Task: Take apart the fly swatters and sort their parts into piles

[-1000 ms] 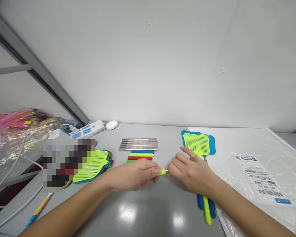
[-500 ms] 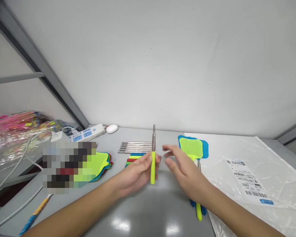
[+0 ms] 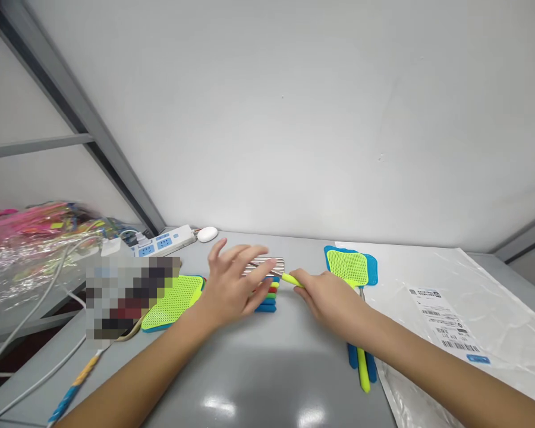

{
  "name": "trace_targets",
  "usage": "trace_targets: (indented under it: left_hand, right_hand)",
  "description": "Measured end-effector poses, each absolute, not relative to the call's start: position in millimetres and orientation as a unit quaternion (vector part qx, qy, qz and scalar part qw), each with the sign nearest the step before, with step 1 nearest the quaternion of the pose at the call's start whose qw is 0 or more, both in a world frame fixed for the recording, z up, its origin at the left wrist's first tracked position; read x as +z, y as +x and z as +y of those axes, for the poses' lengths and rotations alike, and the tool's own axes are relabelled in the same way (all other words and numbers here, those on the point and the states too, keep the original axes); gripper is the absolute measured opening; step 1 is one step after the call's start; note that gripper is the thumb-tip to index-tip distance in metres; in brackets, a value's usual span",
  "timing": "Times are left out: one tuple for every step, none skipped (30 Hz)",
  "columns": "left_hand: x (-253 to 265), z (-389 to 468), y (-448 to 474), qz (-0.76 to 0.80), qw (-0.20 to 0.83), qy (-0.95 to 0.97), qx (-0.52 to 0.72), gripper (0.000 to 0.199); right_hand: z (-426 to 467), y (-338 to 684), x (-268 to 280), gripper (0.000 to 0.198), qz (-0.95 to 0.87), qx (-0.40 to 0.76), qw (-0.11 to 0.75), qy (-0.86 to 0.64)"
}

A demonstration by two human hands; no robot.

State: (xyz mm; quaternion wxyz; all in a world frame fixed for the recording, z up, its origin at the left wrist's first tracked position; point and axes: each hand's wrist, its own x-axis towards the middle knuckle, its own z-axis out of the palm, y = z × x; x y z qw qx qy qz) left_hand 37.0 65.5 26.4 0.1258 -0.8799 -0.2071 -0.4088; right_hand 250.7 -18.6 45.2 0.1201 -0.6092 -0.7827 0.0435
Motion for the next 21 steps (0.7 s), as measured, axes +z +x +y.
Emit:
trace_targets:
  left_hand:
    - [26.7,65.1,38.7,-0.211,0.142,-0.902,-0.348,0.024]
    - [25.8,64.0,41.6,-0.221,0.146,-0.917,-0.299,0.018]
    - [24.0,62.5,45.0,-0.229,0.144,-0.925,-0.266,0.013]
    - [21.7,60.9,48.4,-0.231,0.139,-0.932,-0.242,0.012]
    - [19.5,59.3,51.2,-0.231,0.134,-0.937,-0.224,0.013]
    - [17.6,57.9,53.1,-0.234,0.129,-0.94,-0.212,0.013]
    - [16.4,56.6,54.2,-0.24,0.123,-0.941,-0.202,0.012]
    - [16.0,55.4,54.5,-0.249,0.117,-0.942,-0.194,0.011]
    - [16.2,54.4,54.2,-0.257,0.113,-0.941,-0.188,0.009]
    - [16.9,53.7,53.4,-0.266,0.111,-0.94,-0.183,0.009]
    - [17.6,53.2,52.5,-0.272,0.111,-0.939,-0.178,0.009]
    - [18.2,53.1,51.7,-0.273,0.113,-0.939,-0.175,0.01]
    - [18.4,53.2,50.9,-0.271,0.116,-0.94,-0.172,0.012]
    - [18.1,53.5,50.4,-0.267,0.119,-0.941,-0.17,0.014]
    - [17.4,54.1,50.1,-0.262,0.12,-0.943,-0.168,0.015]
    - [16.3,54.7,50.1,-0.257,0.118,-0.945,-0.164,0.017]
    - [15.1,55.3,50.1,-0.253,0.114,-0.947,-0.16,0.018]
    - [13.9,55.8,50.2,-0.25,0.106,-0.95,-0.155,0.019]
    - [13.0,56.3,50.3,-0.248,0.094,-0.953,-0.148,0.021]
    - [12.5,56.5,50.3,-0.252,0.07,-0.955,-0.138,0.022]
    - [12.4,56.7,50.4,-0.26,0.037,-0.957,-0.126,0.023]
  right_hand:
    - [-18.4,249.0,44.3,0.014,-0.791,0.004,0.104,-0.603]
    - [-17.7,247.1,43.2,0.014,-0.797,-0.025,0.092,-0.597]
    - [-16.8,245.1,42.2,0.017,-0.802,-0.047,0.083,-0.589]
    - [-15.5,243.3,41.2,0.021,-0.809,-0.065,0.075,-0.579]
    - [-13.9,241.7,40.2,0.023,-0.815,-0.083,0.069,-0.569]
    - [-12.3,240.3,39.2,0.025,-0.818,-0.099,0.062,-0.563]
    - [-10.6,239.1,38.1,0.027,-0.818,-0.115,0.057,-0.561]
    - [-9.1,238.2,37.0,0.028,-0.816,-0.128,0.052,-0.562]
    - [-7.7,237.6,35.7,0.029,-0.814,-0.134,0.049,-0.564]
    - [-6.5,237.3,34.5,0.029,-0.813,-0.133,0.047,-0.565]
    - [-5.4,237.6,33.4,0.029,-0.815,-0.129,0.046,-0.563]
    - [-4.3,238.3,32.5,0.029,-0.82,-0.127,0.046,-0.556]
    - [-3.2,239.6,31.7,0.029,-0.827,-0.131,0.045,-0.545]
    - [-2.0,241.3,31.3,0.028,-0.835,-0.139,0.042,-0.53]
    - [-0.6,243.3,31.0,0.027,-0.844,-0.147,0.037,-0.515]
    - [0.8,245.5,30.9,0.026,-0.852,-0.151,0.032,-0.501]
    - [2.4,247.6,30.8,0.025,-0.86,-0.151,0.028,-0.488]
    - [4.0,249.5,30.8,0.025,-0.866,-0.147,0.027,-0.477]
    - [5.5,251.1,30.8,0.026,-0.871,-0.143,0.026,-0.468]
    - [7.1,252.5,30.6,0.028,-0.876,-0.143,0.023,-0.461]
    - [8.7,253.6,30.3,0.029,-0.878,-0.149,0.018,-0.454]
